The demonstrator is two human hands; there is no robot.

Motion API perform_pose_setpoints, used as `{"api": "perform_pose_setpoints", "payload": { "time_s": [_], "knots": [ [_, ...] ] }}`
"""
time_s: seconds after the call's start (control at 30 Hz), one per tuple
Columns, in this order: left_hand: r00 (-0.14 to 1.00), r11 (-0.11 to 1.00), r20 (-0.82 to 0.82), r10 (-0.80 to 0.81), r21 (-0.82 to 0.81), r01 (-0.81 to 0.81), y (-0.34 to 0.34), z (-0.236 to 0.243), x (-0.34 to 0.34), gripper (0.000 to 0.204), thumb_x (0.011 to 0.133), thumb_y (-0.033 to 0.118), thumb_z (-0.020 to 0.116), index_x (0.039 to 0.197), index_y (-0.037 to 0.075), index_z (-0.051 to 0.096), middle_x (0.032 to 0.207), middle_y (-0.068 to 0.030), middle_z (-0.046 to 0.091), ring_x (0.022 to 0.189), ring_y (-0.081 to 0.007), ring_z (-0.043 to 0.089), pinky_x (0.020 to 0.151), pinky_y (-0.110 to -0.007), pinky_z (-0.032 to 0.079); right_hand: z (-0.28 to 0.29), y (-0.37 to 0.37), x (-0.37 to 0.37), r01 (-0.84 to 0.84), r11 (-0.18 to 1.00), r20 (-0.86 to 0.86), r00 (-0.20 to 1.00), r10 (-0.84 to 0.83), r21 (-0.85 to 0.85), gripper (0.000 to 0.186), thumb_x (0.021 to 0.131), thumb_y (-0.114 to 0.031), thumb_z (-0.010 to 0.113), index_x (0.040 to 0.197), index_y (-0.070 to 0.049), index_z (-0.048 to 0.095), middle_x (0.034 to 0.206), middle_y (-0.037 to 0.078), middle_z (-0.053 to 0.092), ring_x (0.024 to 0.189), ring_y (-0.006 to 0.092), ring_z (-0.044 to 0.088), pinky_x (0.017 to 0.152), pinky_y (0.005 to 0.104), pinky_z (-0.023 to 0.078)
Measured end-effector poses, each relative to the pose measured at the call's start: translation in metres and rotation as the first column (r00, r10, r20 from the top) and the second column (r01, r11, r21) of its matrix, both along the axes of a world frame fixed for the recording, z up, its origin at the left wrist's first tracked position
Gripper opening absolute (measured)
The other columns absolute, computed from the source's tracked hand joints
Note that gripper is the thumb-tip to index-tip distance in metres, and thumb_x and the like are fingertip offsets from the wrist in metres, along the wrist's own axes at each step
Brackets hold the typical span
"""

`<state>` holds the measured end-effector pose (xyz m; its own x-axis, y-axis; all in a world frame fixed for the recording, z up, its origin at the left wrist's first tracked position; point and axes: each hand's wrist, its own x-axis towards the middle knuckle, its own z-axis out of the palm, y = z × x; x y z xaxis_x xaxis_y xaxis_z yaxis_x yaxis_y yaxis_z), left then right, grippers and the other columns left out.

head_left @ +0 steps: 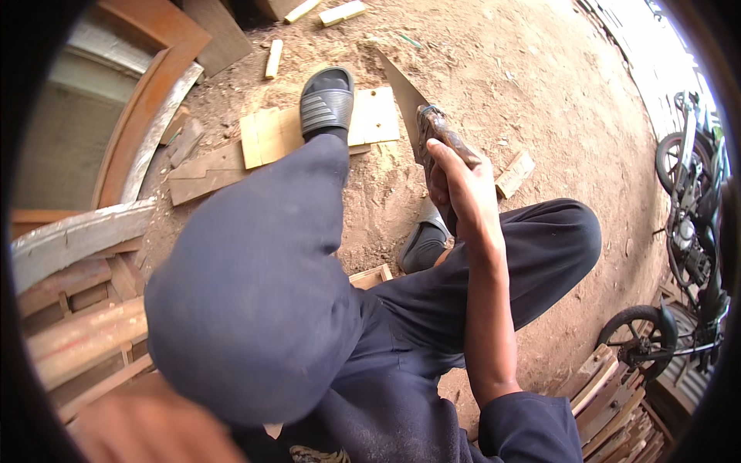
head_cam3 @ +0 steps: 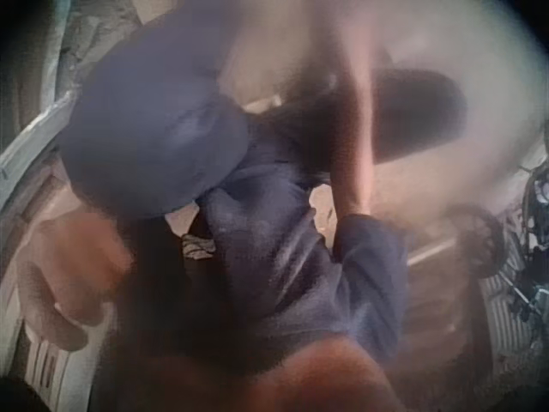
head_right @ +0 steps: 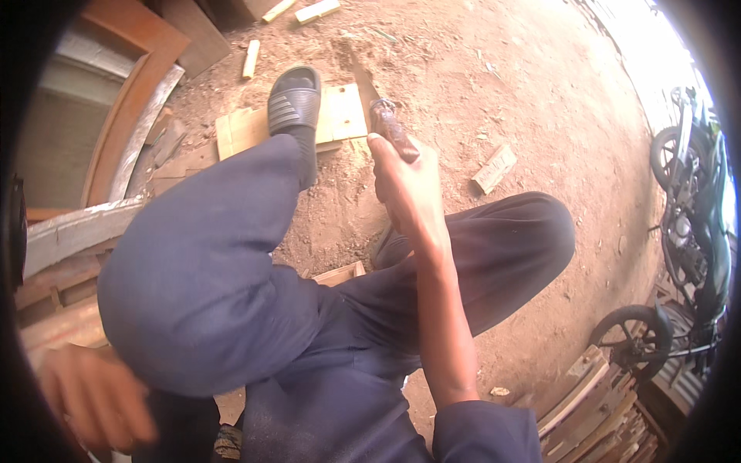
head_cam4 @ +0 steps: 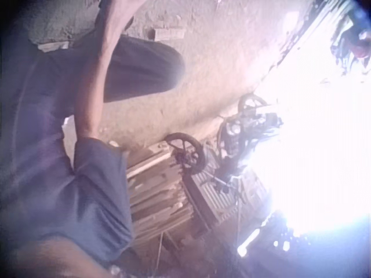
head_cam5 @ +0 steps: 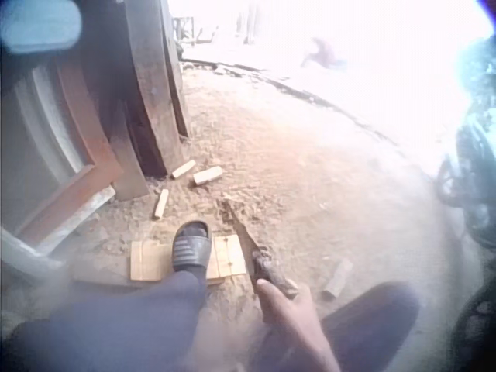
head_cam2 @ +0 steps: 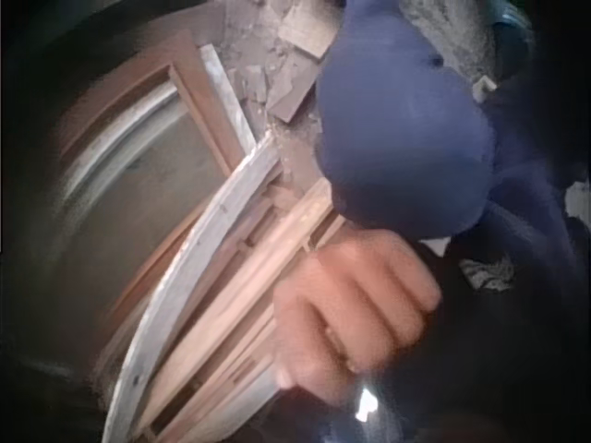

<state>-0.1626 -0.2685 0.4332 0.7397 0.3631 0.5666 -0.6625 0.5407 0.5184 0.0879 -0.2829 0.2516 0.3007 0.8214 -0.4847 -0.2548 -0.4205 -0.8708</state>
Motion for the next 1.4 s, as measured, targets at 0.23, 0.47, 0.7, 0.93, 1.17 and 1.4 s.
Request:
{"api": "perform_pose_setpoints", "payload": {
  "time_s": [0.23, 0.47, 0.7, 0.93, 1.17, 1.4],
  "knots": [
    [0.134, 0.392, -0.517, 0.845, 0.43, -0.813, 0.136, -0.107, -0.028, 0.029, 0.099, 0.024, 0.042, 0.103, 0.003, 0.061, 0.07, -0.0009, 0.05, 0.056, -0.0113, 0.043, 0.057, -0.025, 0.042, -0.016, 0.002, 0.006, 0.037, 0.999, 0.031, 0.999, -0.036, -0.034, 0.02, 0.091, -0.019, 0.061, 0.077, -0.005, 0.056, 0.06, -0.005, 0.047, 0.051, 0.0041, 0.041, 0.046, 0.0245, 0.033],
    [-0.104, 0.415, -0.41, 0.906, 0.815, 0.404, 0.265, -0.318, 0.069, 0.035, 0.091, 0.035, 0.059, 0.105, 0.003, 0.062, 0.102, -0.0115, 0.066, 0.09, -0.0225, 0.064, 0.079, -0.036, 0.049, -0.037, 0.001, 0.005, -0.007, 0.996, 0.094, 0.995, 0.016, -0.092, 0.03, 0.089, -0.019, 0.063, 0.068, -0.003, 0.049, 0.057, -0.004, 0.041, 0.056, 0.0059, 0.037, 0.05, 0.0296, 0.032],
    [0.08, 0.107, -0.294, 0.953, 0.57, 0.815, 0.261, -0.364, 0.138, 0.082, 0.066, 0.053, 0.078, 0.117, -0.007, 0.054, 0.12, -0.0227, 0.06, 0.106, -0.0363, 0.061, 0.089, -0.044, 0.048, -0.03, -0.008, 0.013, -0.02, 0.995, 0.199, 0.979, 0.039, -0.097, 0.032, 0.089, -0.021, 0.065, 0.069, -0.001, 0.05, 0.056, 0.0, 0.041, 0.055, 0.0079, 0.037, 0.05, 0.0312, 0.033],
    [-0.156, 0.337, -0.499, 0.852, 0.296, 0.894, 0.262, -0.361, 0.139, 0.071, 0.051, 0.052, 0.088, 0.085, -0.007, 0.068, 0.096, -0.022, 0.07, 0.093, -0.0311, 0.069, 0.081, -0.04, 0.055, -0.016, -0.038, 0.008, -0.048, 0.999, 0.244, 0.969, 0.044, 0.01, 0.029, 0.09, -0.021, 0.065, 0.075, 0.001, 0.054, 0.057, 0.002, 0.043, 0.056, 0.0085, 0.037, 0.05, 0.0319, 0.034],
    [-0.037, 0.178, -0.268, 0.963, 0.523, 0.833, 0.215, -0.333, 0.122, 0.075, 0.058, 0.054, 0.084, 0.103, -0.002, 0.063, 0.101, -0.0219, 0.068, 0.098, -0.0339, 0.066, 0.085, -0.041, 0.053, 0.019, -0.085, 0.003, -0.073, 0.997, 0.281, 0.957, 0.075, -0.021, 0.027, 0.09, -0.018, 0.065, 0.073, 0.001, 0.055, 0.056, 0.003, 0.042, 0.057, 0.0063, 0.036, 0.049, 0.0304, 0.033],
    [-0.063, 0.179, -0.247, 0.967, 0.485, 0.856, 0.212, -0.331, 0.124, 0.078, 0.059, 0.056, 0.083, 0.106, -0.003, 0.063, 0.104, -0.02, 0.069, 0.1, -0.0329, 0.066, 0.087, -0.04, 0.053, 0.021, -0.097, -0.012, -0.096, 0.995, 0.34, 0.936, 0.087, 0.009, 0.029, 0.089, -0.015, 0.065, 0.069, 0.0, 0.05, 0.053, 0.005, 0.042, 0.05, 0.0101, 0.035, 0.047, 0.0327, 0.033]
  ]
}}
